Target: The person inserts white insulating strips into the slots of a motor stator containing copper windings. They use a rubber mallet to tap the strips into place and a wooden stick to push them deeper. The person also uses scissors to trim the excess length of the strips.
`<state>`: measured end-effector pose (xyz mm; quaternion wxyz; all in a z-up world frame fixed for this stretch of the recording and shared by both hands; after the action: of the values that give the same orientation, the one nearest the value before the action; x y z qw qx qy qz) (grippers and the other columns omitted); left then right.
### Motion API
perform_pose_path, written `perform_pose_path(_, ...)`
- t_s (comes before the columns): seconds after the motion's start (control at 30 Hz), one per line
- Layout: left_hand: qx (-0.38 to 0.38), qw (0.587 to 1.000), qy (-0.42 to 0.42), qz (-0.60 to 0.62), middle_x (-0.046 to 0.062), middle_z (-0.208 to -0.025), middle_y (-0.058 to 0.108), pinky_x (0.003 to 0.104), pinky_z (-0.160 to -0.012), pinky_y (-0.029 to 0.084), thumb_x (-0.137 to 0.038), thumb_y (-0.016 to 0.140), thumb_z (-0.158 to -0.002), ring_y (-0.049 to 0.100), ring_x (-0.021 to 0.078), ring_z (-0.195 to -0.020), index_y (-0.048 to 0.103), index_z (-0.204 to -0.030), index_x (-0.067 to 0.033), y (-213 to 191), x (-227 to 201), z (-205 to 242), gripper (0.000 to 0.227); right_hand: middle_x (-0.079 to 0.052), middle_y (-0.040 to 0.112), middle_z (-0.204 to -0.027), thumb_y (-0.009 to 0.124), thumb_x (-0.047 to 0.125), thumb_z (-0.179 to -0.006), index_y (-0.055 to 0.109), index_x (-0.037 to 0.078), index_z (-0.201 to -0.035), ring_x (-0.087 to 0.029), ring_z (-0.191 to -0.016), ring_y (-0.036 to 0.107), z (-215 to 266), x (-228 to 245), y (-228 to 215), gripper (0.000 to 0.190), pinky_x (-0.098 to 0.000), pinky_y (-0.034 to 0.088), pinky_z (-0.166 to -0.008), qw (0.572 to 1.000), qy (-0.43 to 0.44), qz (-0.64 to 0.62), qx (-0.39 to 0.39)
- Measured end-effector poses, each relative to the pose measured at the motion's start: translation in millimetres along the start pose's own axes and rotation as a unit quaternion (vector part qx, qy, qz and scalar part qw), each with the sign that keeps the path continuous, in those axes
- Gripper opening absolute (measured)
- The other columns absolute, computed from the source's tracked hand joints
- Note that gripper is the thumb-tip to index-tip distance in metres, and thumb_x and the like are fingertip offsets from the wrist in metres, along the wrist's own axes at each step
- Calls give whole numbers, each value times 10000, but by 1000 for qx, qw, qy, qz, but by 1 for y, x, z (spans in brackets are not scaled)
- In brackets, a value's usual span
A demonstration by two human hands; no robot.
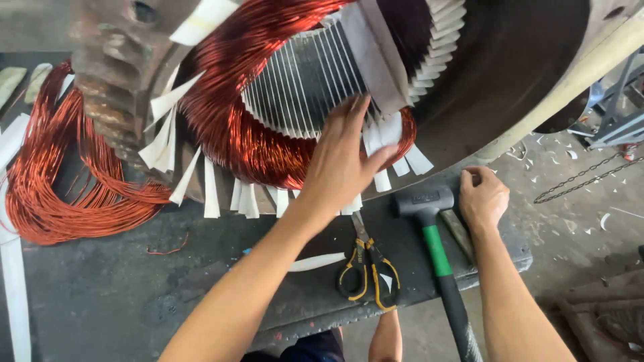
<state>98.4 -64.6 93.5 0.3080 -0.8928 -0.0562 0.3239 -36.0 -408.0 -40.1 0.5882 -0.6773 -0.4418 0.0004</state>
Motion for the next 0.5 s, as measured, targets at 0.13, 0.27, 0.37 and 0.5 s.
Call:
perform_pose_path(0.13,-29,995,24,88,182,-1788,309,514,-1388,275,-519,785,-1017,281,347,-1676,235,-1706,-45,22,11,-57,1000,-37,817,-1020,595,323,-979,845,225,-1094,-331,-1009,736,1,0,-3,292,-464,532,-932,1000,-22,-12,-12)
perform_pose_path(0.27,-127,978,76,147,300,-1576,556,531,-1216,506,-452,863,-968,546,479,-1485,520,-1563,47,37,2,-65,849,-94,807,-910,743,325,-1016,846,252,-1098,-384,-976,773,-1,-6,-5,150,-528,602,-846,997,-48,-6,-67)
perform_pose_path(0.37,-186,963,50,189,297,-1536,600,603,-1181,521,-357,814,-1011,587,515,-1424,554,-1551,8,38,5,-59,701,-101,810,-928,727,309,-1026,849,220,-1134,-391,-960,777,1,3,-7,185,-517,599,-842,998,-47,-8,-51)
perform_pose_path(0.5,-215,966,71,127,248,-1564,601,568,-1210,513,-431,685,-1084,570,457,-1480,602,-1527,-29,55,13,-59,603,-83,810,-964,736,364,-1022,846,272,-1145,-393,-1004,767,-2,-7,3,189,-539,601,-883,998,-44,13,-47)
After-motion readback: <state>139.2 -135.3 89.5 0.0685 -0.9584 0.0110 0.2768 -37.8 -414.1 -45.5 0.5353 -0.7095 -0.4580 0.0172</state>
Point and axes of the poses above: each hand's wrist, its own z-axis away from the middle knuckle, its own y-axis out of the palm, x = y × z, the point moved 8 cm from there along -z, towards the middle knuckle
